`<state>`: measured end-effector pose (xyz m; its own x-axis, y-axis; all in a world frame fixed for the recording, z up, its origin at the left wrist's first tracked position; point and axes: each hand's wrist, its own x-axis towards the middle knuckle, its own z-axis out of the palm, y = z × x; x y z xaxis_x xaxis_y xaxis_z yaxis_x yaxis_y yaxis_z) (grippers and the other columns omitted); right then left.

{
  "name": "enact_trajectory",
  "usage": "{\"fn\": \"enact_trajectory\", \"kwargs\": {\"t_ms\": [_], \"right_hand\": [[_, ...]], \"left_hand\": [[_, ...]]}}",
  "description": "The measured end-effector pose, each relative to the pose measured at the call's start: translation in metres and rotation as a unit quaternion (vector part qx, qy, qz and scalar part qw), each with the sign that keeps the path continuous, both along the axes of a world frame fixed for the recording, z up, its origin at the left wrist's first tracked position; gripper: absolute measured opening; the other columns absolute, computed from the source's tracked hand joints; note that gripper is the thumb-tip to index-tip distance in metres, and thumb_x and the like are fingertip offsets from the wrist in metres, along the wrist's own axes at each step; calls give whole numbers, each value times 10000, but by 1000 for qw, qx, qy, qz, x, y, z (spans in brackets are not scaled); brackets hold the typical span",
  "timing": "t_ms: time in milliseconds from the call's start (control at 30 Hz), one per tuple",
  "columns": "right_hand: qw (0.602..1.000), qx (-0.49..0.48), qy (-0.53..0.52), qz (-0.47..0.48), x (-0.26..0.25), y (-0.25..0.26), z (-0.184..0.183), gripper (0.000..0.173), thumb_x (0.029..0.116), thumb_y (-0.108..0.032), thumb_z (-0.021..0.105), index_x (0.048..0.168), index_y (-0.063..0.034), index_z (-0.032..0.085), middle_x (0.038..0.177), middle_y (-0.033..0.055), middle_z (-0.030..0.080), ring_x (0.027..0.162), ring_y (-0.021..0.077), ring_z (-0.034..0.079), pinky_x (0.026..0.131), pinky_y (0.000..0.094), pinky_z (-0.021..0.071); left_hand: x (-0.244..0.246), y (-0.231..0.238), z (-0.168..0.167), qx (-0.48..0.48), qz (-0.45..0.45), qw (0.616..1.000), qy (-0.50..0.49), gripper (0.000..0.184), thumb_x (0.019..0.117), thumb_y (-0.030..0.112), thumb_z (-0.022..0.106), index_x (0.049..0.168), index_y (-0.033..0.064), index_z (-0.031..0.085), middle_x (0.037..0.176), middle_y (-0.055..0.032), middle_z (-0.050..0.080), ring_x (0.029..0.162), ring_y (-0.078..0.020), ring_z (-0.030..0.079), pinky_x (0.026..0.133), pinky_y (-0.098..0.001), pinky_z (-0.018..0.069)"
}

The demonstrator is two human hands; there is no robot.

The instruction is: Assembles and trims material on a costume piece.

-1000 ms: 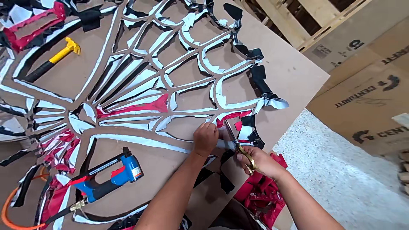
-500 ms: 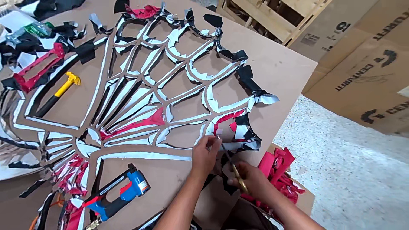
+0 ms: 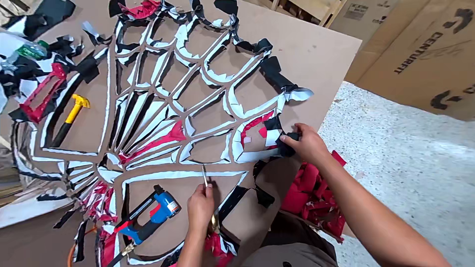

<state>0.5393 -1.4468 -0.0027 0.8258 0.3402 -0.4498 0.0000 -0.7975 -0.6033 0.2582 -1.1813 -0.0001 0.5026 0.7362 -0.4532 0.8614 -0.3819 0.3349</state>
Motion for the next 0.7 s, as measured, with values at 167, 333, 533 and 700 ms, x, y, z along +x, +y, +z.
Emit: {"fn": "enact_trajectory", "kwargs": {"t_ms": [167,333,533,700], "right_hand": [[992,-24,108,59,15,21,-36,532,871,-588,748,1115,-116,714,956,145,718,939,336,689,826,623,534],[979,108,172,1,10,9,-47,282,921,-315,768,1136,-134,737,965,98,747,903,256,717,832,570,571],[945,223,238,-26,6,-7,-41,337,969,-149,676,1306,-156,677,1097,57,746,977,172,713,875,436,593],[998,2,38,52,5,6,-32,325,934,-417,736,1066,-122,767,1087,123,701,1041,316,666,895,609,523]], "left_hand": [[22,-6,0,144,-148,974,-91,406,994,225,631,1356,40,643,1332,-223,635,1275,-403,590,1066,-579,485],[110,-37,-1,66,-360,922,-125,371,1021,218,581,1376,128,646,1371,-92,646,1324,-271,572,1121,-513,455],[119,-58,-15,76,-438,886,-136,171,1001,151,598,978,86,755,985,-67,724,1006,-245,683,933,-450,554],[111,-33,-11,94,-269,943,-172,222,1005,200,599,1066,33,732,1209,-146,693,1209,-314,627,1044,-511,511]]}}
